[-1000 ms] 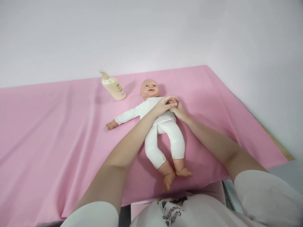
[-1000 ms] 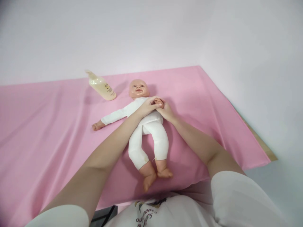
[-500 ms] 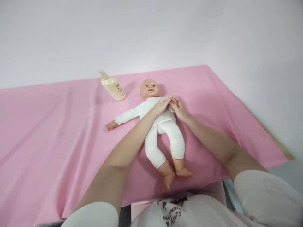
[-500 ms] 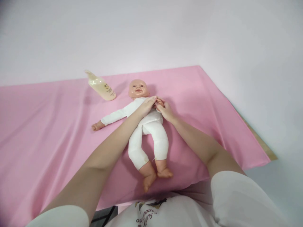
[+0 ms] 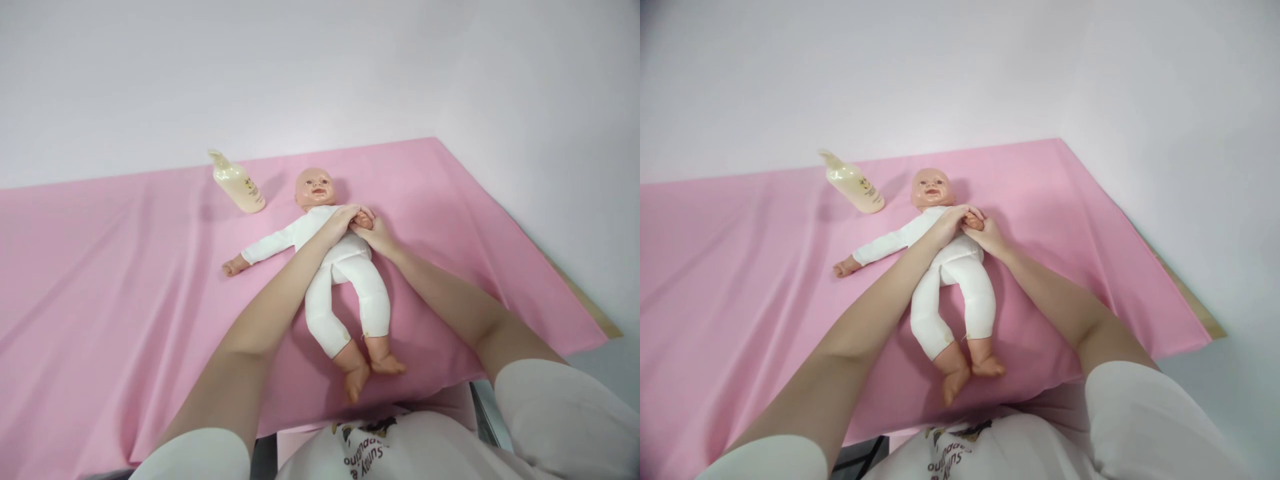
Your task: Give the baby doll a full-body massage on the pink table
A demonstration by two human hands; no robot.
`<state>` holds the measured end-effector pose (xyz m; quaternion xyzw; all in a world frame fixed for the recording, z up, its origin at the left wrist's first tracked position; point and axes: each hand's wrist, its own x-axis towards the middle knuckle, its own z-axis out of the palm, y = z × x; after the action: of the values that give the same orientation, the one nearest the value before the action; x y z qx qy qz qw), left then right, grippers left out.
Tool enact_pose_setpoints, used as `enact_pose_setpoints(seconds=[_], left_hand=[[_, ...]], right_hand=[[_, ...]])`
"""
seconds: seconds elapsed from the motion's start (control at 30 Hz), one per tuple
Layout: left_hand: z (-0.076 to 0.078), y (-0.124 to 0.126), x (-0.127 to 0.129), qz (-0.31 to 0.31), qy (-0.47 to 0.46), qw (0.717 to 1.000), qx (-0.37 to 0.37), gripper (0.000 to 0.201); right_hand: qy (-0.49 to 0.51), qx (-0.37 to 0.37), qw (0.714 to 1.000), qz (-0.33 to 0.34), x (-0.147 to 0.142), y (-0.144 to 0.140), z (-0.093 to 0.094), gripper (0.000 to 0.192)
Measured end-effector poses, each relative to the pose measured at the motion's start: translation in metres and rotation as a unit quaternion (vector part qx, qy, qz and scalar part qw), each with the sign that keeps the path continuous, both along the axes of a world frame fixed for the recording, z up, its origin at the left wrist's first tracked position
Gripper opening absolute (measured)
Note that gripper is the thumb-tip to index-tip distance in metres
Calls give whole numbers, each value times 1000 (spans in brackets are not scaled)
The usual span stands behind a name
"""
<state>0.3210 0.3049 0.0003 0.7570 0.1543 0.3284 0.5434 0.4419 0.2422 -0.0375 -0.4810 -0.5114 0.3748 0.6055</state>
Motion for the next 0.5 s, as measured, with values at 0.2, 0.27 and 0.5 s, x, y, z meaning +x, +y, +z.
enact_pose_setpoints(seconds=[0.2,0.27,0.5], left_hand=[[3,-3,0,-23,6,1000,-5,48],[7,-6,0,-25,5,999,-19,49],[11,-9,-1,-25,25,999,-21,41]], right_hand=[[-25,14,1000,-7,-3,0,-3,36],[-25,18,1000,-5,-2,0,-4,35],[-39,7,999,4,3,2,-10,33]])
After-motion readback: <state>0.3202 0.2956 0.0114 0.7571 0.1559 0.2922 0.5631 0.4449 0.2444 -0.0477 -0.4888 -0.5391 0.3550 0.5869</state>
